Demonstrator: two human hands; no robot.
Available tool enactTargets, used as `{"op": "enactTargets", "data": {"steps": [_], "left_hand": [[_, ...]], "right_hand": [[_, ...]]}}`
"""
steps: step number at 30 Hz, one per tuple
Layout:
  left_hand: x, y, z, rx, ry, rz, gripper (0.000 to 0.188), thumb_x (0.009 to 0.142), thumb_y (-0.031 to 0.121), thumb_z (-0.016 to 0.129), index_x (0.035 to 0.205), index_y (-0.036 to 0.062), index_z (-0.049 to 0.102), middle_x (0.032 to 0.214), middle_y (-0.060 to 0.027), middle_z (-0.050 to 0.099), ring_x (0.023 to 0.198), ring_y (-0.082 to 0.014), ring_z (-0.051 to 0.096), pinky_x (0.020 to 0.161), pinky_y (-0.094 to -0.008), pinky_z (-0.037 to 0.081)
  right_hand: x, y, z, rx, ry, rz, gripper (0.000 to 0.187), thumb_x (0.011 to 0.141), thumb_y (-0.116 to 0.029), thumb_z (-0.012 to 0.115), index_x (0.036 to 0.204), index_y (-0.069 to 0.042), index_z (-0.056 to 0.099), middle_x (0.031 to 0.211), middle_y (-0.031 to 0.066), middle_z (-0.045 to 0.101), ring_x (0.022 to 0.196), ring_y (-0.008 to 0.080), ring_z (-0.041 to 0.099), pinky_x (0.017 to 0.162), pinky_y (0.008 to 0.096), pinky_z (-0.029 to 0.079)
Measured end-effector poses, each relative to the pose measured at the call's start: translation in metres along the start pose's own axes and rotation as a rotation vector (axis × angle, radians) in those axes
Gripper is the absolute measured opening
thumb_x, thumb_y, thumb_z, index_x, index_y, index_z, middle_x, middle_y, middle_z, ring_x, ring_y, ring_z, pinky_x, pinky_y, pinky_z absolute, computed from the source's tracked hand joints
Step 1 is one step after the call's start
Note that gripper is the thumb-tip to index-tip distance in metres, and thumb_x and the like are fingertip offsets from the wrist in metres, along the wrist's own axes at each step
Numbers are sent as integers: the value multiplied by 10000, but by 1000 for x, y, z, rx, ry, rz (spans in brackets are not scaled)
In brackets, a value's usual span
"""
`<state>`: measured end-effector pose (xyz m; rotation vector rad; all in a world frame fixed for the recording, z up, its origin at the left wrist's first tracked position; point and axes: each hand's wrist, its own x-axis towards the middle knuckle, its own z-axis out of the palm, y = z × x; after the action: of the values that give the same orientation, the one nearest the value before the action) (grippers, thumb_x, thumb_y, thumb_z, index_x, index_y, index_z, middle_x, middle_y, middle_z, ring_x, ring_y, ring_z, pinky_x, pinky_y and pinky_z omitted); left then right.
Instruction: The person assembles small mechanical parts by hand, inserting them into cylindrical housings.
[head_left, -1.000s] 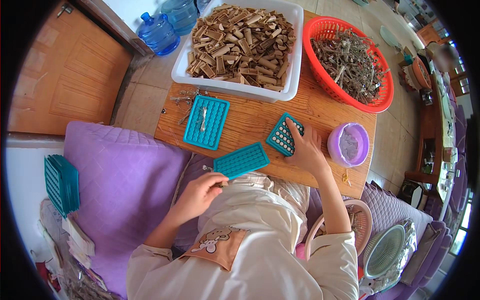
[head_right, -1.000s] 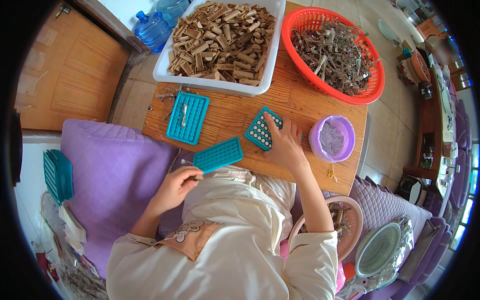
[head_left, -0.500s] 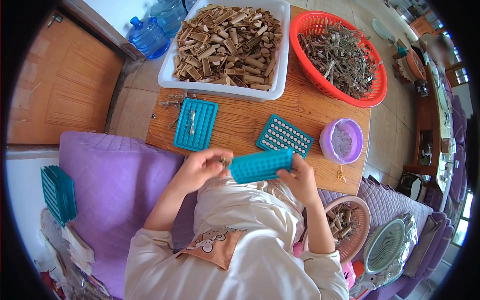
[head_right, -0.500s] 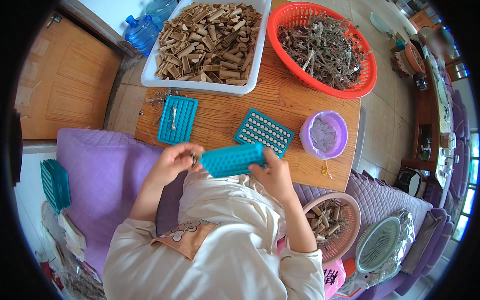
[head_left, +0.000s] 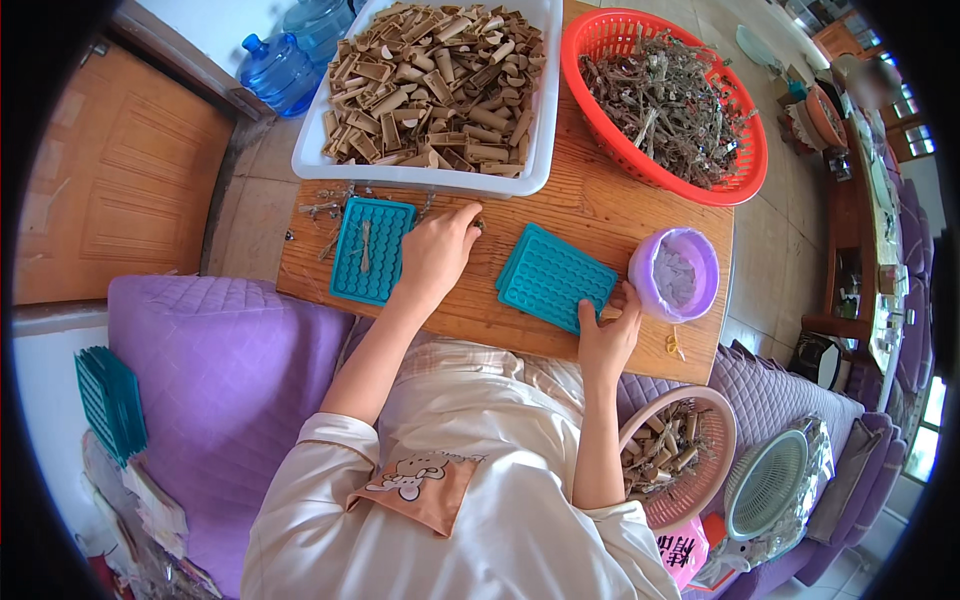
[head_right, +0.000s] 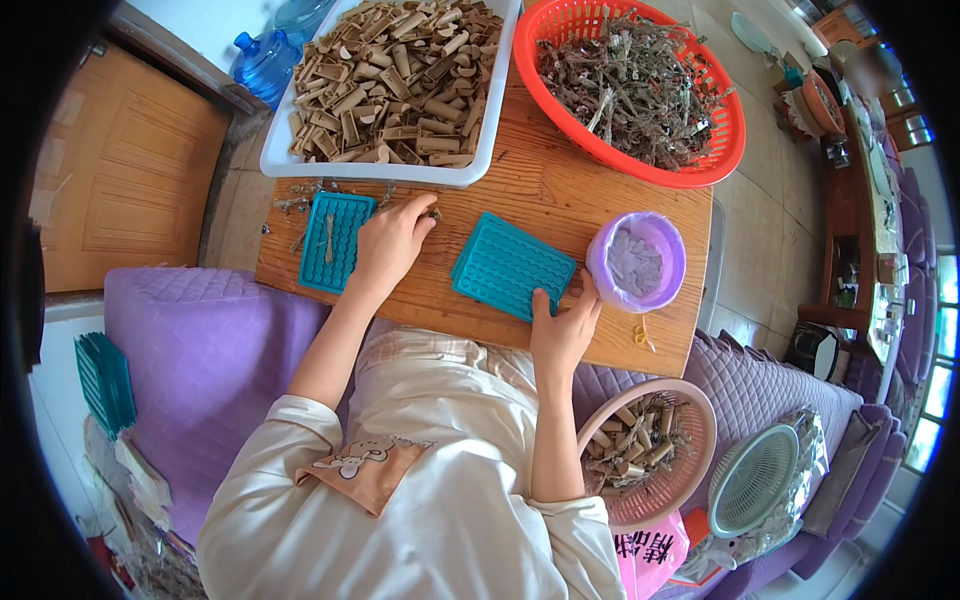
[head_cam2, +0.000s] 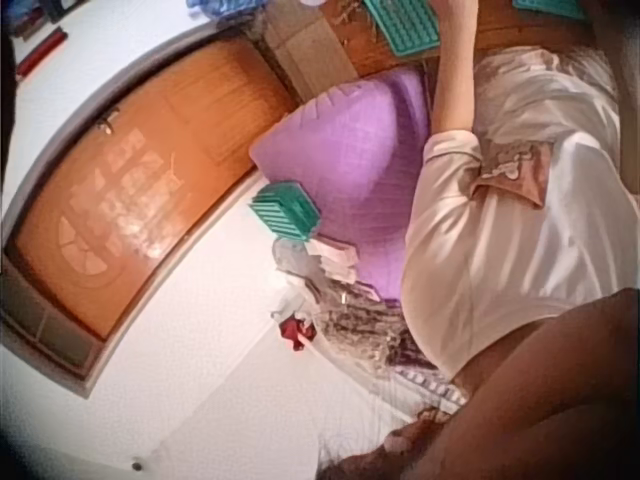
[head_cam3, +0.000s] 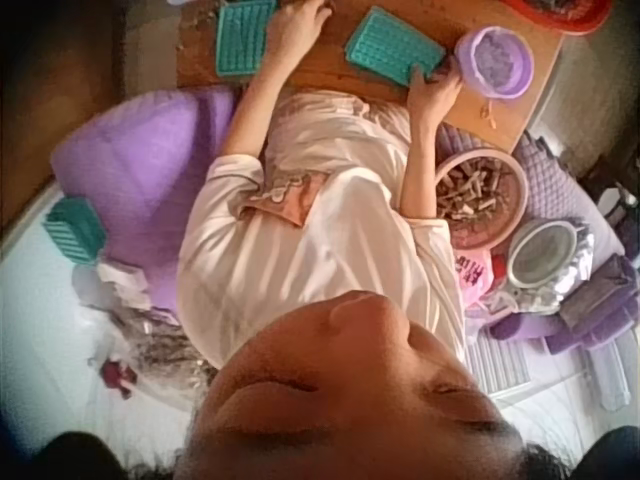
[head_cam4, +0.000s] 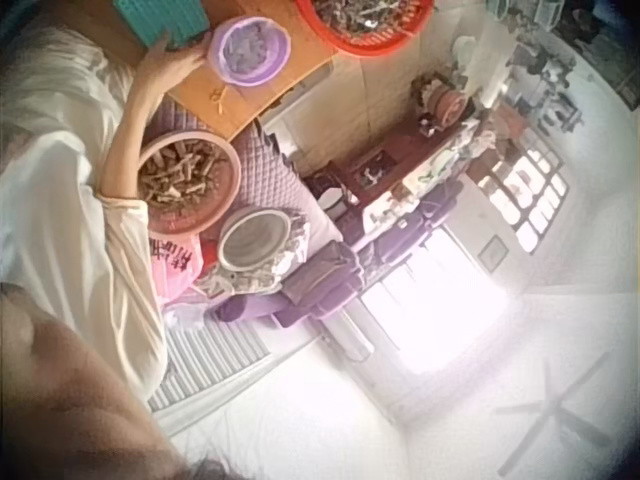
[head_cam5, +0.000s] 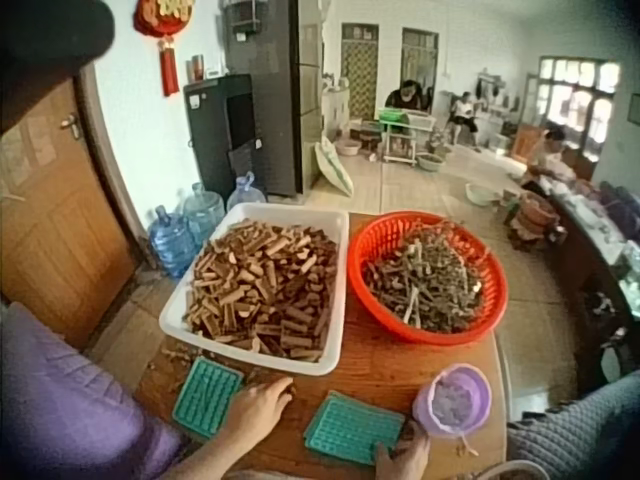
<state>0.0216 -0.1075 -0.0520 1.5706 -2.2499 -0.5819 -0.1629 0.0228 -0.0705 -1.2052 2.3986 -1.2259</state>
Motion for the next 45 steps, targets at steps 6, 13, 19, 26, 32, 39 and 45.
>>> {"op": "enactTargets", "data": {"steps": [6, 13, 19, 26, 32, 39, 45], "left_hand": [[-1, -2, 3, 35, 206, 194, 253, 756, 103, 593, 1005, 72, 561, 959, -107, 587, 803, -276, 584, 679, -338, 482], [-25, 31, 21, -309, 68, 177, 232, 760, 103, 584, 983, 43, 562, 936, -122, 589, 798, -294, 582, 680, -355, 481], [-48, 41, 35, -315, 68, 92, 287, 751, 98, 596, 1023, 18, 550, 971, -165, 578, 853, -318, 569, 730, -367, 465], [-103, 29, 28, -345, 68, 13, 289, 740, 65, 600, 1023, 19, 560, 973, -163, 567, 865, -300, 558, 708, -339, 457], [-128, 32, 33, -448, 77, -151, 288, 740, 24, 601, 1026, 39, 564, 973, -115, 543, 791, -192, 543, 670, -254, 447], [-140, 18, 52, -864, 87, -538, 462, 692, 102, 687, 1105, 50, 486, 1091, -74, 471, 834, -140, 464, 671, -247, 442], [-130, 28, 35, -1064, 62, -599, 597, 681, 91, 703, 1174, -7, 382, 1141, -143, 458, 885, -146, 502, 726, -243, 460]], "right_hand": [[3, -13, 7, 6, -99, 43, 505, 726, -106, 601, 1175, -12, 391, 1068, 196, 434, 925, 324, 468, 749, 379, 413], [2, -11, 9, -95, -119, -56, 456, 742, -91, 580, 1160, -18, 413, 1056, 225, 439, 953, 379, 451, 829, 424, 370], [-5, -16, -3, -65, -224, -24, 433, 725, -93, 602, 1126, -6, 465, 1074, 237, 446, 986, 381, 452, 833, 416, 381], [-49, -21, -22, -47, -382, 94, 477, 701, -75, 621, 1147, -4, 469, 1140, 240, 429, 1056, 374, 435, 884, 404, 369], [-63, -17, -25, 12, -366, 90, 462, 700, -47, 620, 1142, -26, 487, 1134, 228, 430, 1056, 363, 432, 878, 401, 369], [-57, -13, -27, 71, -400, 71, 451, 696, -54, 635, 1130, -48, 512, 1103, 195, 452, 960, 304, 501, 770, 352, 437], [-54, -3, -30, 104, -407, 88, 500, 669, -36, 649, 1149, -93, 518, 1083, 97, 479, 826, 167, 499, 648, 260, 453]]}}
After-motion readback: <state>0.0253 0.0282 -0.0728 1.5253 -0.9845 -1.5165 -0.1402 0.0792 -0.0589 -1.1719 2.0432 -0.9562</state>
